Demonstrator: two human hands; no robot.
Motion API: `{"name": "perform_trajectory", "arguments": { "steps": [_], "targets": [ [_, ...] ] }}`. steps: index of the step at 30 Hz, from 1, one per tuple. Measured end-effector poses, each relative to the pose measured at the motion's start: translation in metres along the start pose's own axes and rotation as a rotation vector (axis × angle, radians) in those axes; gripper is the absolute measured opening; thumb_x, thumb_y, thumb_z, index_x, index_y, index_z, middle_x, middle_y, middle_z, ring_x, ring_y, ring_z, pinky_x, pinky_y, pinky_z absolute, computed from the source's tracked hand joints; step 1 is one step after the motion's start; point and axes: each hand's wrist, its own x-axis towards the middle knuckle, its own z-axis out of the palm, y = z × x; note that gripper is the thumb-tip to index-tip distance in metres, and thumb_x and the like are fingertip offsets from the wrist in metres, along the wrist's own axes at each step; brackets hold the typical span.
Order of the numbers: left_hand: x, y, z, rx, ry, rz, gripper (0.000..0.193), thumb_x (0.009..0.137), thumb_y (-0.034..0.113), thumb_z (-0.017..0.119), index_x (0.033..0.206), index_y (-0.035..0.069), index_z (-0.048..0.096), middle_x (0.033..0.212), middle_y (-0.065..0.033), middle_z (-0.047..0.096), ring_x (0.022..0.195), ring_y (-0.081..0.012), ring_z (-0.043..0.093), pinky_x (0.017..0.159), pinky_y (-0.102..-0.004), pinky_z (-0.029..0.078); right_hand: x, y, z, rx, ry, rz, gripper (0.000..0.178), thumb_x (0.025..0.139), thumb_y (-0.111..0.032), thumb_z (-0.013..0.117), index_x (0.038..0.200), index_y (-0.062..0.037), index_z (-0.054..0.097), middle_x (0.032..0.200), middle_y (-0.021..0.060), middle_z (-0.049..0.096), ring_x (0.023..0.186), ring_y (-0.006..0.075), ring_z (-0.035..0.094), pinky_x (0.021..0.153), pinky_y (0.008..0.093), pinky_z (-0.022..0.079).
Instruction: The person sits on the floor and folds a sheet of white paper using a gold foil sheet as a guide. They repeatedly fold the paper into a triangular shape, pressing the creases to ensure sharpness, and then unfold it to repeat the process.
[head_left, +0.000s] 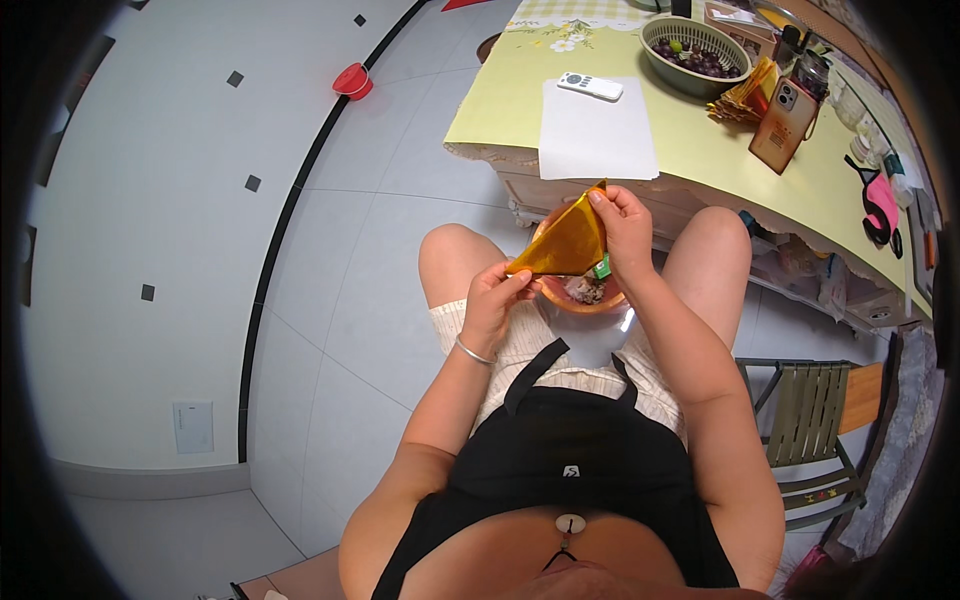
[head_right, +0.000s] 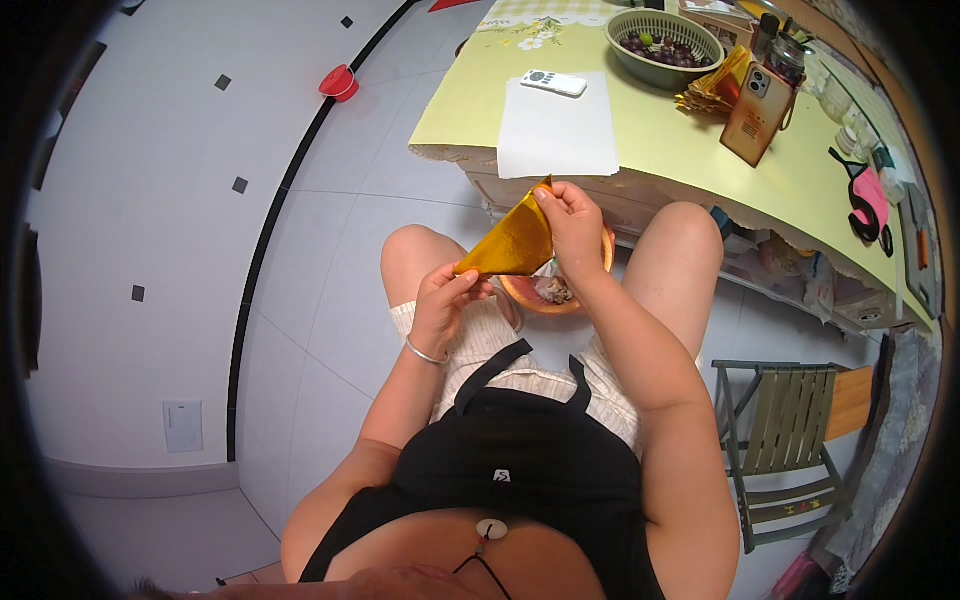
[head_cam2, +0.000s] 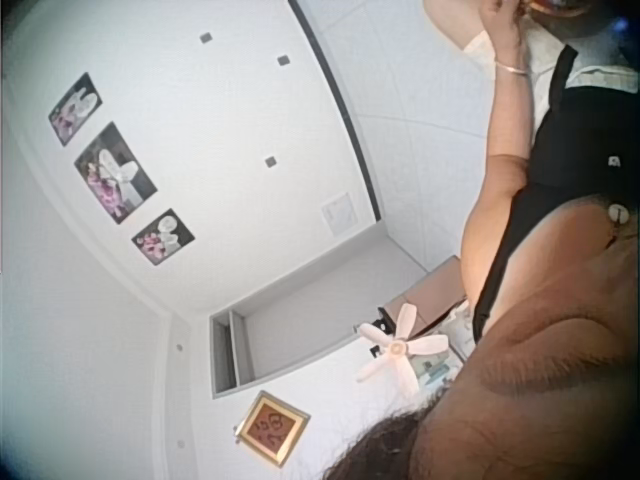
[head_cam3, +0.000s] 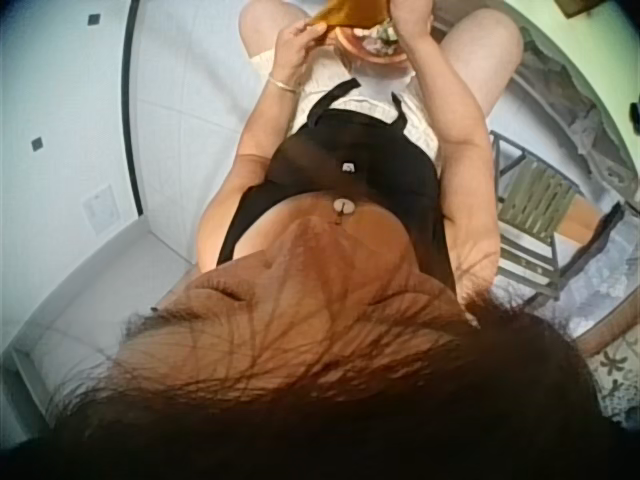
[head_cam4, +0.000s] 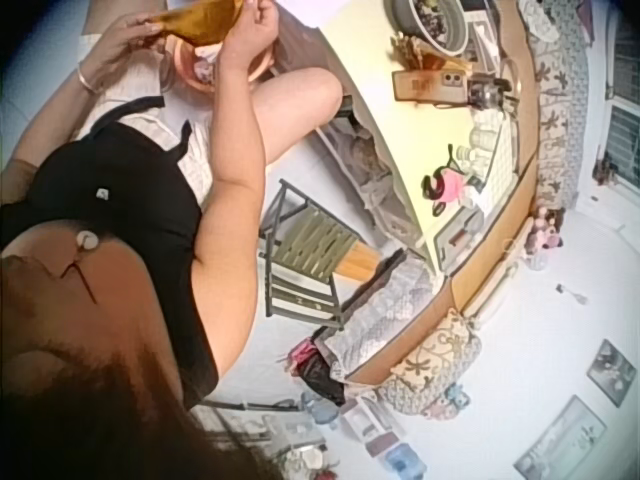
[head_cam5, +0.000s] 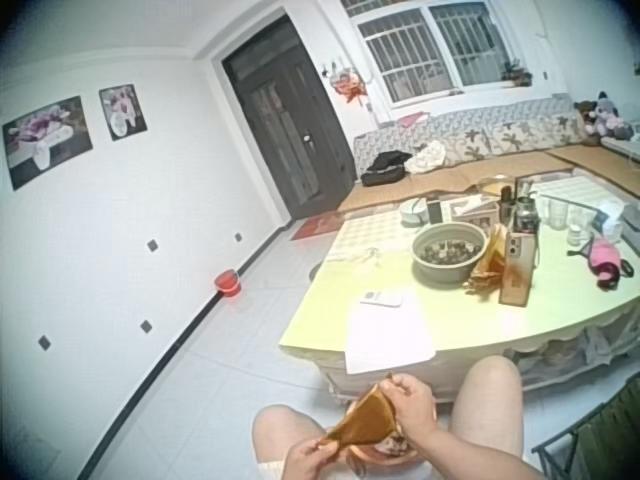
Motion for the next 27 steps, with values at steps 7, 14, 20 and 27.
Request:
{"name": "perform_trajectory", "arguments": {
  "steps": [7,14,20,27],
  "targets": [
    [0.002,0.001,0.000,0.043,0.028,-0.103,0.014,0.093,0.010,0.064,0.100,-0.002,0.067,0.087,-0.0081,0.069,0.073,-0.0136,0.065,0.070,-0.0260,0.054,-0.001,-0.001,0.001,0.011,0.005,0.002,0.006,0.095,-0.008,0.065,0.094,-0.0022,0.065,0.079,-0.0032,0.064,0.068,0.0005,0.054,0.062,0.0165,0.043],
    [0.005,0.005,0.001,-0.064,0.012,-0.138,0.013,0.093,0.005,0.059,0.103,-0.002,0.065,0.085,-0.0076,0.068,0.073,-0.0143,0.065,0.071,-0.0264,0.054,-0.002,0.000,0.003,-0.016,-0.010,-0.003,0.007,0.096,-0.009,0.065,0.093,-0.0025,0.065,0.075,-0.0054,0.061,0.065,-0.0006,0.051,0.059,0.0160,0.040],
    [0.003,0.007,0.004,-0.039,0.006,-0.094,0.021,0.091,0.002,0.058,0.111,-0.002,0.063,0.085,-0.0085,0.069,0.074,-0.0154,0.067,0.072,-0.0266,0.056,-0.002,0.003,0.001,-0.045,-0.025,0.005,0.006,0.096,-0.009,0.065,0.093,-0.0028,0.065,0.074,-0.0055,0.061,0.065,-0.0006,0.050,0.059,0.0164,0.039],
    [0.001,0.010,0.002,0.096,-0.020,-0.075,0.037,0.092,0.005,0.055,0.129,-0.004,0.056,0.087,-0.0114,0.070,0.074,-0.0174,0.068,0.072,-0.0290,0.057,-0.003,0.000,0.003,-0.044,-0.032,0.026,0.006,0.095,-0.009,0.065,0.094,-0.0031,0.065,0.075,-0.0050,0.062,0.066,-0.0002,0.052,0.061,0.0167,0.041]
  ]
}}
